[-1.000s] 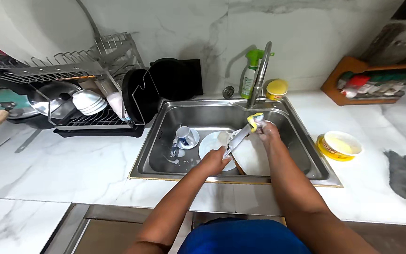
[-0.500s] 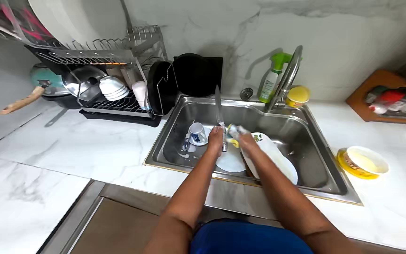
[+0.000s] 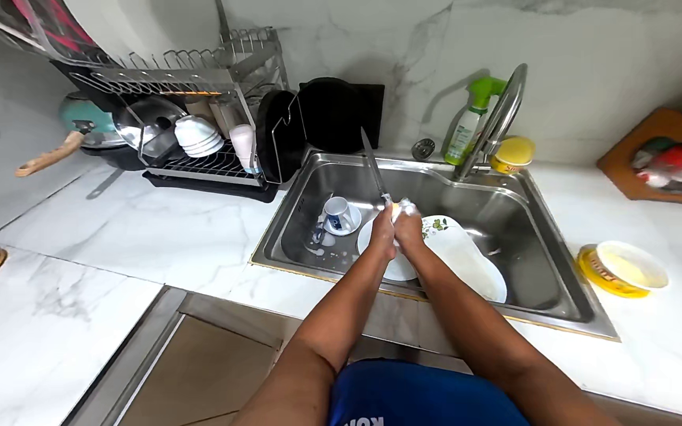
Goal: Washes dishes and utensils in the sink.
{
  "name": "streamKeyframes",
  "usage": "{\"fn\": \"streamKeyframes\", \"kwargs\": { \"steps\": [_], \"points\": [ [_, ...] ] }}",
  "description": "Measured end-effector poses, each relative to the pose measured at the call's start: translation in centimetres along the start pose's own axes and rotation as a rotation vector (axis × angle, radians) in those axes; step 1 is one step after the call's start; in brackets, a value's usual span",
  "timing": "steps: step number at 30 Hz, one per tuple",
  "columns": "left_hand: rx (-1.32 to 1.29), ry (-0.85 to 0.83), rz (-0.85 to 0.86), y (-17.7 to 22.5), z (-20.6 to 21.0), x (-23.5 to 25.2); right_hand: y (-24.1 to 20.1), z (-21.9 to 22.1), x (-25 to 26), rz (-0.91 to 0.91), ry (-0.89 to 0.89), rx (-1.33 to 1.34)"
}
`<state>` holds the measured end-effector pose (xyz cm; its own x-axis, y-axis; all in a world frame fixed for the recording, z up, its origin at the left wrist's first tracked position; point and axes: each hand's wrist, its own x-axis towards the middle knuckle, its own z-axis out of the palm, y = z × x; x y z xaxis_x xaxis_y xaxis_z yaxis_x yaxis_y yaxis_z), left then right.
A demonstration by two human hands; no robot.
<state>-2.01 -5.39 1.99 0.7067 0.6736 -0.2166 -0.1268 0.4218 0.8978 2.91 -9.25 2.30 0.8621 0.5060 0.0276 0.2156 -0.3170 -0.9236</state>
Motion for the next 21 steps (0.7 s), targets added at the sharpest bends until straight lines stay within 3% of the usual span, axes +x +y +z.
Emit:
{"fn": "streamKeyframes", "kwargs": {
  "steps": [2, 5, 7, 10, 14, 21],
  "points": [
    [0.008, 0.024, 0.015, 0.7, -0.2, 0.5, 0.4, 0.3, -0.7, -0.027, -0.008, 0.177],
    [0.092, 0.06, -0.007, 2.0, -1.8, 0.8, 1.5, 0.0, -2.1, -0.098, -0.227, 0.397],
    [0.281, 0.053, 0.01, 3.3, -3.5, 1.3, 1.8, -0.9, -2.9, -0.129, -0.435, 0.335],
    [0.766, 0.1, 0.076, 5.6, -7.3, 1.8, 2.5, -2.3, -3.1, -0.05, -0.623, 0.139],
    [1.264, 0.281, -0.04, 8.5, -12.0, 1.5, 3.2, -4.2, -1.5, 0.012, -0.623, -0.049],
    [1.48, 0.399, -0.282, 6.5, -14.8, 3.1, 4.5, -5.4, 0.4, 0.033, -0.632, -0.238]
  ]
}}
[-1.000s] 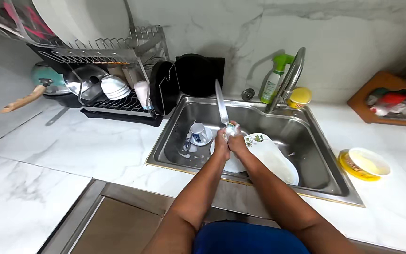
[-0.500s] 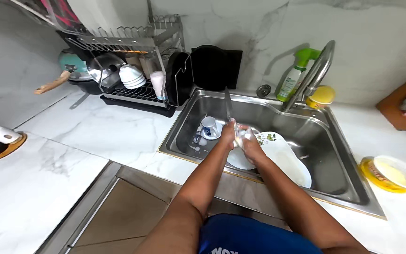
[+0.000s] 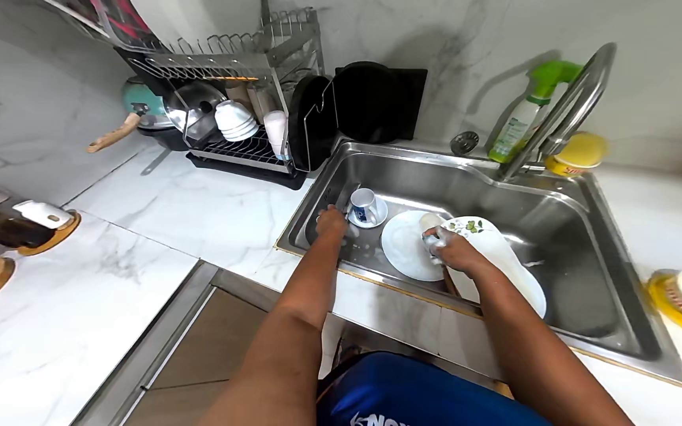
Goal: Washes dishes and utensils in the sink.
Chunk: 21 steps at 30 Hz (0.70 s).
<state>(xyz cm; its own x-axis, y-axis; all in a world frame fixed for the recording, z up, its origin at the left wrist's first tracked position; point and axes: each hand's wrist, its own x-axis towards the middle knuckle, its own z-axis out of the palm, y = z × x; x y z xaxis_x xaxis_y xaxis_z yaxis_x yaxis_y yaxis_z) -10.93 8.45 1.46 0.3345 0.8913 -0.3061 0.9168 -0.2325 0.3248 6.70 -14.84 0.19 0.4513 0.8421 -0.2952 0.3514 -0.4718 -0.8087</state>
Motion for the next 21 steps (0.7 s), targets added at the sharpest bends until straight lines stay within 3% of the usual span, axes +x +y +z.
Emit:
{"fn": "streamKeyframes", "kwargs": {
  "steps": [4, 8, 9, 10, 11, 12, 13, 15, 19, 21],
  "points": [
    [0.083, -0.074, 0.06, -0.1, 0.8, 1.6, 0.0, -0.7, -0.1, 0.009, -0.046, -0.096],
    [0.047, 0.015, 0.179, -0.9, 1.7, 0.7, 2.8, -3.8, -0.5, 0.148, 0.108, -0.111],
    [0.126, -0.248, 0.107, 0.4, -1.4, -0.8, 3.8, -4.7, -0.5, 0.201, 0.154, -0.082],
    [0.161, -0.329, 0.081, 0.9, -2.3, -0.9, 4.8, -5.5, -0.5, 0.257, 0.193, -0.061],
    [0.133, -0.234, 0.091, 0.4, -0.8, -0.1, 5.8, -6.2, -0.5, 0.311, 0.214, -0.053],
    [0.045, 0.086, 0.162, -1.0, 3.4, 2.1, 6.9, -6.7, -0.5, 0.364, 0.222, -0.054],
    [0.075, 0.058, 0.158, -1.3, 4.6, 4.1, 7.7, -7.2, -0.6, 0.408, 0.228, -0.056],
    [0.171, -0.164, 0.13, -0.6, 3.5, 5.4, 8.9, -7.9, -0.7, 0.477, 0.241, -0.062],
    [0.207, -0.071, 0.097, 2.4, 1.8, 3.1, 8.8, -8.0, 0.0, 0.482, 0.184, -0.147],
    [0.173, -0.076, 0.229, 5.0, 2.4, 1.7, 7.2, -7.7, 0.2, 0.412, 0.138, -0.173]
  ]
}}
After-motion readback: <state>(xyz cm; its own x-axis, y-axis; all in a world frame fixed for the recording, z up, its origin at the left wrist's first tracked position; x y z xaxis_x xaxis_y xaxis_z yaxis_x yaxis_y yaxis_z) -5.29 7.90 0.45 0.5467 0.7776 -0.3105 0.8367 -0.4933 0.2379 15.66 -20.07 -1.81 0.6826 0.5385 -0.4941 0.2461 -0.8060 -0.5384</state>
